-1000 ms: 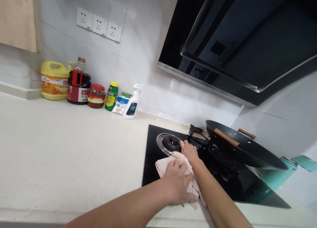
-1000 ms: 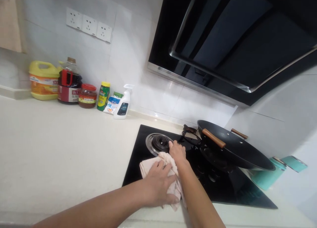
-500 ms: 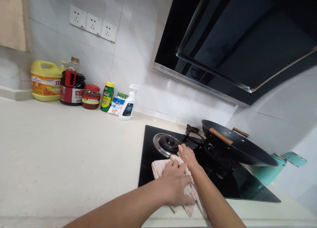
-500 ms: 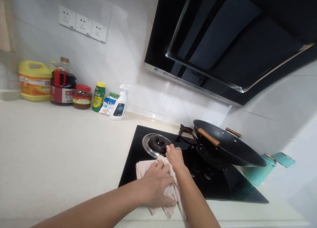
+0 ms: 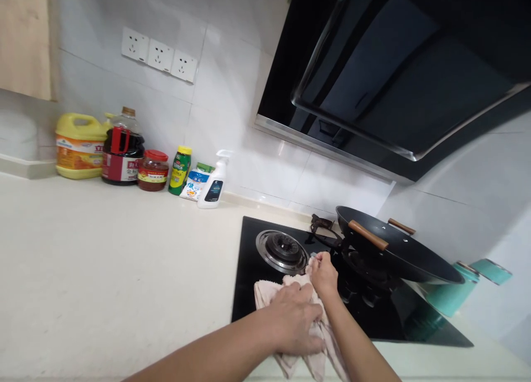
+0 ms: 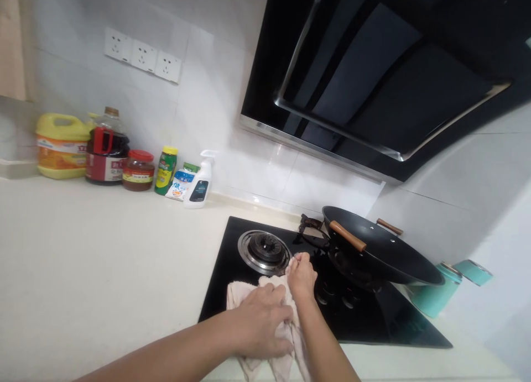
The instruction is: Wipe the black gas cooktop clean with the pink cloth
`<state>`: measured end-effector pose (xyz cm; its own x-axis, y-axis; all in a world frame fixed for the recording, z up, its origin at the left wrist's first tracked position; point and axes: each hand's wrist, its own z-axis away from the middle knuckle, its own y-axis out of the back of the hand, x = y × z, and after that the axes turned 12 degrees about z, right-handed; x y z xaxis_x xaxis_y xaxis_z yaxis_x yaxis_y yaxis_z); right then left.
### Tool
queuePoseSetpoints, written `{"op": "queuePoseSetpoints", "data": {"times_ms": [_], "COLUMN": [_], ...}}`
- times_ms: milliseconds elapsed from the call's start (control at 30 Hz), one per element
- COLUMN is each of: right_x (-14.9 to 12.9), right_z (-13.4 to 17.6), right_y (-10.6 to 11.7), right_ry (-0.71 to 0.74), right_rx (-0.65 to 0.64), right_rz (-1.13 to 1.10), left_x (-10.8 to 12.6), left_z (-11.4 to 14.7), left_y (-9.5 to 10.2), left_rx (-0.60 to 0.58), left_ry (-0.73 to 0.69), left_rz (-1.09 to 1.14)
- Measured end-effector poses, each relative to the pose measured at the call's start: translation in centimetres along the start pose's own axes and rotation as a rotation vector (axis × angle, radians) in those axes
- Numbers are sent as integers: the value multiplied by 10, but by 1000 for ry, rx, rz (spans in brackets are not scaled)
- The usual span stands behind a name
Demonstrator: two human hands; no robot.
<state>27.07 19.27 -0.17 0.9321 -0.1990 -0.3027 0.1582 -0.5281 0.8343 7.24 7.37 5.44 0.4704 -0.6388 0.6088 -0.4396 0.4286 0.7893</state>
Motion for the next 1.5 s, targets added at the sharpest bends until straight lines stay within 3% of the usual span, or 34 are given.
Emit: {"op": "queuePoseSetpoints", "data": {"times_ms": [267,633,967,1500], "right_x": [9,-2,-10,0], "right_z": [-8,-24,-59,-51], "right_y": [-9,-15,-27,-23], "right_ry": [9,181,194,270], "right_rx": [43,-133,-165,-216], "right_rz": [-56,43,216,362], "left_x": [-7,-7,-12,-15], "left_z": [-4,-3,-6,-10], "left_y": [-10,-7,-17,-17], "left_rx": [47,12,85,34], "left_ry": [-49,-61,-34,-60], "left_rz": [-55,-33,0,-51]}}
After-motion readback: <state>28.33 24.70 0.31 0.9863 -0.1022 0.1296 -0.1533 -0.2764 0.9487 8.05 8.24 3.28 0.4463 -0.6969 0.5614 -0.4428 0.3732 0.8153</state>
